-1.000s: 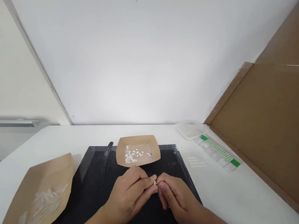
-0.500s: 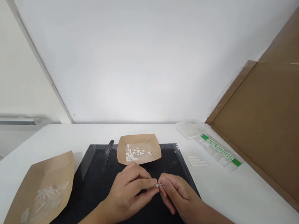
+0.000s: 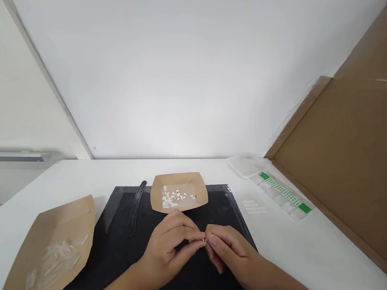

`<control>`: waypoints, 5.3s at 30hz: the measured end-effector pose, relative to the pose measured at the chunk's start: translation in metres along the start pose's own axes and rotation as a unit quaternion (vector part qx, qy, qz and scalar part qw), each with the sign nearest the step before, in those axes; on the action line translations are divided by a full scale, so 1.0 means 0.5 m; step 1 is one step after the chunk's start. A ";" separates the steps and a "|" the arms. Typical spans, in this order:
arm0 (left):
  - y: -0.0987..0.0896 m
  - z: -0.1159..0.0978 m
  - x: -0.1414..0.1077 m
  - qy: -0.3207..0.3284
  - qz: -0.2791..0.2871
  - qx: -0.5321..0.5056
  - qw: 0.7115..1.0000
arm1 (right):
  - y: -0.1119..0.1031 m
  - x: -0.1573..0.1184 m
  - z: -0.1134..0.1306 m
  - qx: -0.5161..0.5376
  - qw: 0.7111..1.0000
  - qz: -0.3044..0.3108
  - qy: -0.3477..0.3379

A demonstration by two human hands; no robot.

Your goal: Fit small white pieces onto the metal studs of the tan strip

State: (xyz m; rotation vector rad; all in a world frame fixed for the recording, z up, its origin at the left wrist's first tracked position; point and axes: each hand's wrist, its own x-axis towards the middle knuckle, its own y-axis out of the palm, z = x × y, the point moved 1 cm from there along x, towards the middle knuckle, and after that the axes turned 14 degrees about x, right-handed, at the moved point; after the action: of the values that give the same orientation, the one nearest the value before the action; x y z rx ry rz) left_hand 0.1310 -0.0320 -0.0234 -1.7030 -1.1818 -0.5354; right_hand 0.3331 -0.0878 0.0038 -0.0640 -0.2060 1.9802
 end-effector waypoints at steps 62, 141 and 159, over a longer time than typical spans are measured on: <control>-0.003 -0.045 0.033 -0.009 -0.019 0.104 0.994 | 0.013 -0.001 -0.037 0.256 0.962 0.019 0.092; 0.000 -0.030 0.007 -0.165 0.031 -0.025 0.986 | 0.020 -0.001 -0.020 0.253 0.961 0.041 0.101; 0.003 -0.027 -0.007 -0.394 0.109 -0.291 0.865 | 0.019 0.002 -0.025 0.447 0.880 0.081 0.143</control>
State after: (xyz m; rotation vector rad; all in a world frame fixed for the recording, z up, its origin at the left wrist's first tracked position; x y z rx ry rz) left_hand 0.1332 -0.0457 -0.0208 -2.6957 -1.4292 -0.0094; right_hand 0.3261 -0.0892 -0.0098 0.2311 0.9363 2.0224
